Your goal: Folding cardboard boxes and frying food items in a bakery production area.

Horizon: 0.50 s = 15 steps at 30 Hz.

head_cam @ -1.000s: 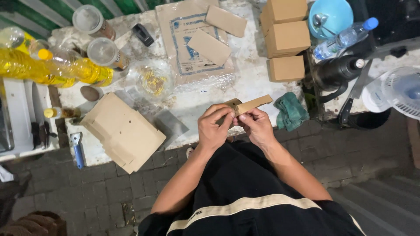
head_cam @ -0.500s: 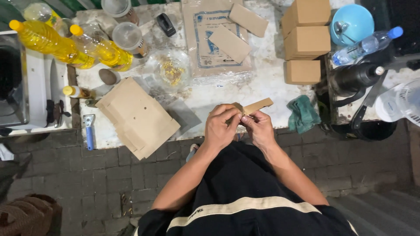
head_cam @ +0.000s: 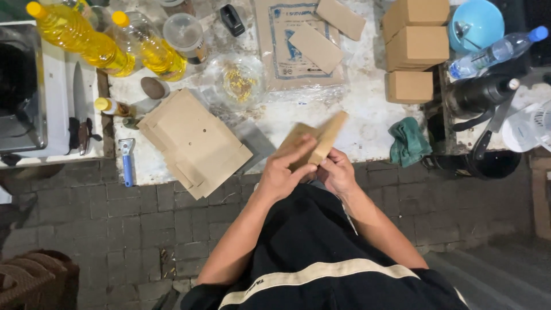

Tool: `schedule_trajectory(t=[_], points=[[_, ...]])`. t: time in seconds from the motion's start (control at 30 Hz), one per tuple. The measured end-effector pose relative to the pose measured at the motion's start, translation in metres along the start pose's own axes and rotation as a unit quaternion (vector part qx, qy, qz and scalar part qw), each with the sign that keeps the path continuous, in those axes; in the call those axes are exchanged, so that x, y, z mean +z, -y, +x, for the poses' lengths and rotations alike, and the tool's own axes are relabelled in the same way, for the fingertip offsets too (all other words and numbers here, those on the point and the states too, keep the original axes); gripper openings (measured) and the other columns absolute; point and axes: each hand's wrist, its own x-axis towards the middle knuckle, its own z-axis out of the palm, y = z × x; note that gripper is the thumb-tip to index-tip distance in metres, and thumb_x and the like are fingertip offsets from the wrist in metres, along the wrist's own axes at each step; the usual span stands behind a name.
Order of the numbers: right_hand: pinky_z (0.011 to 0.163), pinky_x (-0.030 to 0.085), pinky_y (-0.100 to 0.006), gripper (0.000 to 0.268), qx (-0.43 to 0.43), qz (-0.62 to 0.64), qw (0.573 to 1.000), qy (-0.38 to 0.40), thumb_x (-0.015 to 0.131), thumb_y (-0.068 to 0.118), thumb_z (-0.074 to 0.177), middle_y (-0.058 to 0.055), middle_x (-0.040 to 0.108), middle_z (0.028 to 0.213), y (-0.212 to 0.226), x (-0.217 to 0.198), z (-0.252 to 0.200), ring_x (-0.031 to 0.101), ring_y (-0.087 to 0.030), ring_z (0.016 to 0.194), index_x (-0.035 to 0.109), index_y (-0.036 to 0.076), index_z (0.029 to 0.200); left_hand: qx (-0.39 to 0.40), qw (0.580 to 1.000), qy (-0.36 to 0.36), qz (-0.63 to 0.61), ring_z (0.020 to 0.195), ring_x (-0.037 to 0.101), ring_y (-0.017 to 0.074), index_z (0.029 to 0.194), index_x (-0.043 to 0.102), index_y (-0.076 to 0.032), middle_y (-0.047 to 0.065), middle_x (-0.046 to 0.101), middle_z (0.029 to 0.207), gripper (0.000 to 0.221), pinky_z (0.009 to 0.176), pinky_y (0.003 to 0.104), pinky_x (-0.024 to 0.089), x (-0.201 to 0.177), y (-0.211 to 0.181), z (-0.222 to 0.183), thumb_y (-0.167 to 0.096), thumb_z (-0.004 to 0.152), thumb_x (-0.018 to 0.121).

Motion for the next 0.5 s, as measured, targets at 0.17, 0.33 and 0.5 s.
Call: schedule_trajectory(t=[0.17,0.33,0.5], points=[[0.046,0.051,-0.034,0.004,0.177,-0.077,0.978,0.081,0.065,-0.008,0.077,-0.015,0.057,0.06,-0.003,-0.002,0.008,0.054,-0.02,0.048,0.066,-0.01,0.081,-0.033,0.997,0.058,-0.046,0.118,0.061,0.0307,0.117,0.072,-0.02,0.013,0.068,0.123,0.036,0.092,0.04,0.056,-0.004,0.01,-0.016,-0.015,0.082,0.079],[0.035,0.047,-0.029,0.011,0.206,-0.206,0.955,0.06,0.07,-0.011,0.068,-0.011,0.054,0.048,0.018,0.04,0.015,0.053,-0.017,0.038,0.063,-0.004,0.062,-0.042,0.997,0.06,-0.021,0.112,0.062,0.0373,0.117,0.072,-0.021,0.016,0.064,0.128,0.031,0.089,0.044,0.057,-0.011,0.009,-0.023,-0.015,0.086,0.075],[0.033,0.049,-0.029,0.014,0.127,-0.397,0.909,0.01,0.069,-0.007,0.073,-0.011,0.063,0.065,0.018,0.031,0.022,0.062,-0.019,0.054,0.069,-0.002,0.085,-0.204,0.977,-0.046,-0.027,0.106,0.068,0.027,0.1,0.078,-0.021,0.012,0.075,0.103,0.016,0.084,0.041,0.058,-0.013,0.039,-0.016,-0.02,0.084,0.078]])
